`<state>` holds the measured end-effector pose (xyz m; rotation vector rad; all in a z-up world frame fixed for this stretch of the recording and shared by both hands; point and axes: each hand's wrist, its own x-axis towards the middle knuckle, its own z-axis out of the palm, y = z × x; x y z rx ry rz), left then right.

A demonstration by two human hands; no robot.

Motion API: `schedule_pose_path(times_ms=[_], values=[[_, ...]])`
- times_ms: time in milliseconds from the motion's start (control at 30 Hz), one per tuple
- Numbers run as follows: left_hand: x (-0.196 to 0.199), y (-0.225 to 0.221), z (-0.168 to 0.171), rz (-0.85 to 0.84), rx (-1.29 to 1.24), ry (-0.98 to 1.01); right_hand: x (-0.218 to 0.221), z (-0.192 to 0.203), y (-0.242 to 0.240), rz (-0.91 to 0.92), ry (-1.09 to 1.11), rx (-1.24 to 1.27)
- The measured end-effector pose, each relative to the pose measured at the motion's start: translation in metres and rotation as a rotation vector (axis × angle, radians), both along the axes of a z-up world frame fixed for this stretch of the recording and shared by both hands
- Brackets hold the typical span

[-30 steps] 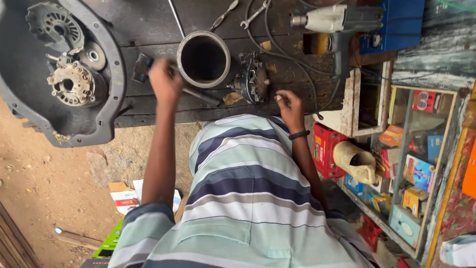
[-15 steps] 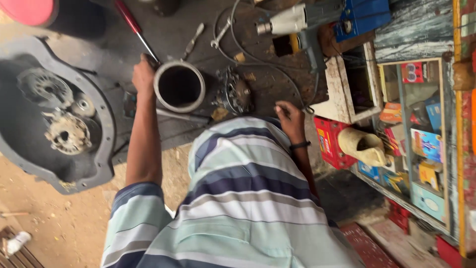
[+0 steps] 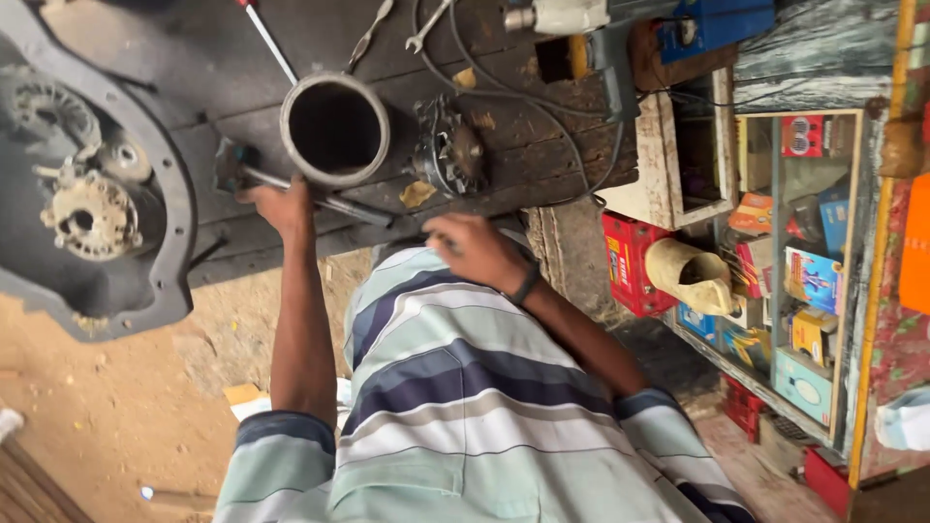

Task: Repairing or disassembling an automotive alternator component on a workbench.

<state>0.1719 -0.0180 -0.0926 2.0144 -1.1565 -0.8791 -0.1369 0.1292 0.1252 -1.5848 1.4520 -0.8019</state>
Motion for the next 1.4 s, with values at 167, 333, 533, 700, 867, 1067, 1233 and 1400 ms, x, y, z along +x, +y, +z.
schedule_pose_path(times_ms=[167, 333, 533, 700, 867, 1067, 1233, 1400], values=[[0.012, 0.046, 0.13, 0.171, 0.363, 0.753, 0.05, -0.009, -0.023, 0.185, -0.128, 0.196], [0.005, 0.134, 0.176, 0.147, 0.468, 1.137, 0.091, -0.007, -0.04, 0.206, -0.794, 1.102], [-0.074, 0.113, 0.265, -0.247, 0.513, 1.354, 0.071, 0.011, -0.058, 0.171, -0.842, 1.019], [-0.078, 0.142, 0.249, -0.615, 0.789, 1.056, 0.032, -0.005, -0.028, 0.129, -0.677, 0.93], [-0.048, 0.125, 0.156, -0.947, 0.532, 0.43, -0.033, 0.04, 0.024, 0.07, -0.215, 0.57], [-0.146, 0.051, 0.114, -1.008, -0.089, -0.245, -0.052, 0.03, 0.067, -0.125, 0.087, 0.158], [-0.187, 0.03, 0.048, -1.065, -0.416, -0.293, -0.042, -0.023, 0.099, -0.284, 0.345, 0.213], [-0.211, 0.015, 0.105, -1.122, 0.054, -0.183, -0.045, -0.012, 0.087, -0.378, 0.303, 0.083]])
